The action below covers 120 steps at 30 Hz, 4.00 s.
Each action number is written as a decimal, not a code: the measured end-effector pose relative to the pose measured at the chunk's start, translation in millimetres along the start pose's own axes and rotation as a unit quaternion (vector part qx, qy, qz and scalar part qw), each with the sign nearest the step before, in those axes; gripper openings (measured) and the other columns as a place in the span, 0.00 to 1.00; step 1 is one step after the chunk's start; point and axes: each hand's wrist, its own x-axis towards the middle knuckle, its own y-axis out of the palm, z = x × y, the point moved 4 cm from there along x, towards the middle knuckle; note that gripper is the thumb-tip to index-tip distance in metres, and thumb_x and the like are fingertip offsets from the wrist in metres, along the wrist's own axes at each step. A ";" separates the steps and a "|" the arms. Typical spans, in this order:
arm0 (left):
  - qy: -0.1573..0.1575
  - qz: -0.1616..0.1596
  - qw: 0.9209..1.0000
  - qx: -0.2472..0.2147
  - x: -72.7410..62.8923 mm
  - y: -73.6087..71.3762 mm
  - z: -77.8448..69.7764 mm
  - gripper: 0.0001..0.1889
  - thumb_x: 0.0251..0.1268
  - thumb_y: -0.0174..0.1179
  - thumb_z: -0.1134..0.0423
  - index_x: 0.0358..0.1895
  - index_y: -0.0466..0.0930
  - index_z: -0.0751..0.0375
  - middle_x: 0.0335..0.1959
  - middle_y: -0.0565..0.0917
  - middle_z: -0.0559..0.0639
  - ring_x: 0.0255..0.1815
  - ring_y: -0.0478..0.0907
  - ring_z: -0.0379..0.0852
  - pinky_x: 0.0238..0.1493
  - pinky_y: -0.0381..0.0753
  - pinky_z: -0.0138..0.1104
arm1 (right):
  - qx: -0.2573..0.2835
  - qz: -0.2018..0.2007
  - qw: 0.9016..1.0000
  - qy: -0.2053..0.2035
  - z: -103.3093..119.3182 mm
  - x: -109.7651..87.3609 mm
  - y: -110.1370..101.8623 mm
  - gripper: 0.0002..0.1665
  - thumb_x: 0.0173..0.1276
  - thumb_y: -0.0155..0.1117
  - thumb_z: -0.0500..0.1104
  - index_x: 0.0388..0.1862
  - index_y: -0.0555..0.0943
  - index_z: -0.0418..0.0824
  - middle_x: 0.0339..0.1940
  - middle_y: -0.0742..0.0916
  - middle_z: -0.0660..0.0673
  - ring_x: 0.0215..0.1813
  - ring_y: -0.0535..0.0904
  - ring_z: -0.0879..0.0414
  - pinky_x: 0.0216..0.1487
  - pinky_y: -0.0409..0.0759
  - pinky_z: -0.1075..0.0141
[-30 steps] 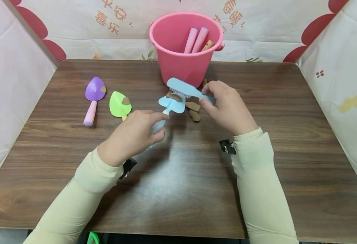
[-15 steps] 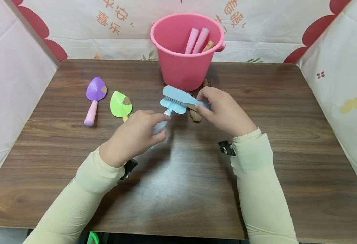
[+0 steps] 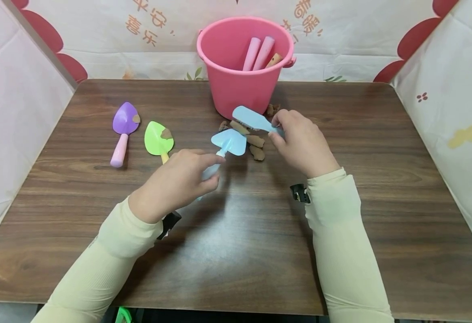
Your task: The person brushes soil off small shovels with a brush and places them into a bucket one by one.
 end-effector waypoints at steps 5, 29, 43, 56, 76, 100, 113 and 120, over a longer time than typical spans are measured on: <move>0.005 -0.001 1.000 0.013 0.0 1.9 3.3 0.03 0.56 0.60 0.71 0.33 0.81 0.62 0.17 0.71 0.47 0.24 0.71 0.48 0.30 0.73 0.39 | 0.015 -0.026 0.999 -0.015 4.1 -1.4 -2.8 0.09 0.72 0.61 0.40 0.47 0.77 0.37 0.38 0.78 0.44 0.37 0.71 0.50 0.39 0.69 0.55; -0.010 -0.023 1.000 0.004 -2.5 -5.4 3.3 0.12 0.59 0.62 0.68 0.47 0.84 0.60 0.25 0.78 0.47 0.28 0.76 0.47 0.29 0.75 0.39 | 0.035 0.021 0.999 -0.033 -0.4 2.1 6.0 0.06 0.71 0.62 0.40 0.44 0.77 0.41 0.34 0.79 0.46 0.33 0.72 0.52 0.34 0.71 0.58; -0.004 -0.035 0.999 0.005 -3.6 -8.1 0.2 0.14 0.60 0.62 0.68 0.49 0.84 0.60 0.29 0.80 0.48 0.29 0.76 0.46 0.28 0.75 0.38 | 0.092 0.029 0.993 -0.071 16.6 -7.1 -6.3 0.10 0.69 0.67 0.43 0.47 0.79 0.45 0.33 0.80 0.50 0.33 0.72 0.56 0.33 0.72 0.64; -0.005 -0.104 0.994 -0.026 -8.3 -44.2 2.3 0.15 0.63 0.61 0.65 0.53 0.84 0.59 0.42 0.85 0.49 0.37 0.80 0.43 0.39 0.78 0.37 | 0.038 -0.039 0.998 0.032 -15.8 -2.6 -12.0 0.10 0.73 0.60 0.44 0.47 0.78 0.40 0.34 0.79 0.43 0.35 0.70 0.50 0.35 0.67 0.56; -0.231 0.113 0.966 0.023 150.2 -113.4 55.9 0.07 0.69 0.50 0.58 0.35 0.71 0.56 0.24 0.70 0.45 0.22 0.66 0.41 0.24 0.69 0.31 | 0.042 -0.030 0.998 0.033 -19.1 -5.4 -8.7 0.10 0.73 0.60 0.45 0.47 0.78 0.41 0.36 0.80 0.44 0.35 0.71 0.50 0.35 0.68 0.55; -0.211 0.040 0.975 0.052 173.6 -71.3 75.8 0.14 0.71 0.47 0.56 0.53 0.72 0.55 0.36 0.73 0.45 0.38 0.71 0.42 0.43 0.72 0.32 | 0.055 -0.024 0.998 0.032 -19.5 -4.7 -11.9 0.10 0.73 0.60 0.45 0.47 0.78 0.41 0.37 0.80 0.45 0.35 0.71 0.51 0.35 0.69 0.56; -0.195 -0.028 0.980 0.008 122.0 -74.0 85.5 0.18 0.71 0.49 0.54 0.58 0.74 0.58 0.51 0.76 0.51 0.49 0.71 0.44 0.49 0.72 0.35 | 0.049 -0.023 0.998 0.038 -23.0 -5.0 -12.3 0.11 0.73 0.60 0.45 0.47 0.78 0.41 0.36 0.80 0.44 0.35 0.71 0.50 0.35 0.69 0.56; -0.246 0.119 0.960 0.062 37.3 -38.3 103.2 0.17 0.68 0.54 0.47 0.41 0.76 0.60 0.35 0.80 0.54 0.36 0.79 0.54 0.38 0.77 0.48 | 0.053 -0.025 0.997 0.044 -24.1 -2.4 -15.0 0.11 0.73 0.59 0.46 0.48 0.79 0.41 0.37 0.81 0.44 0.36 0.71 0.51 0.34 0.68 0.58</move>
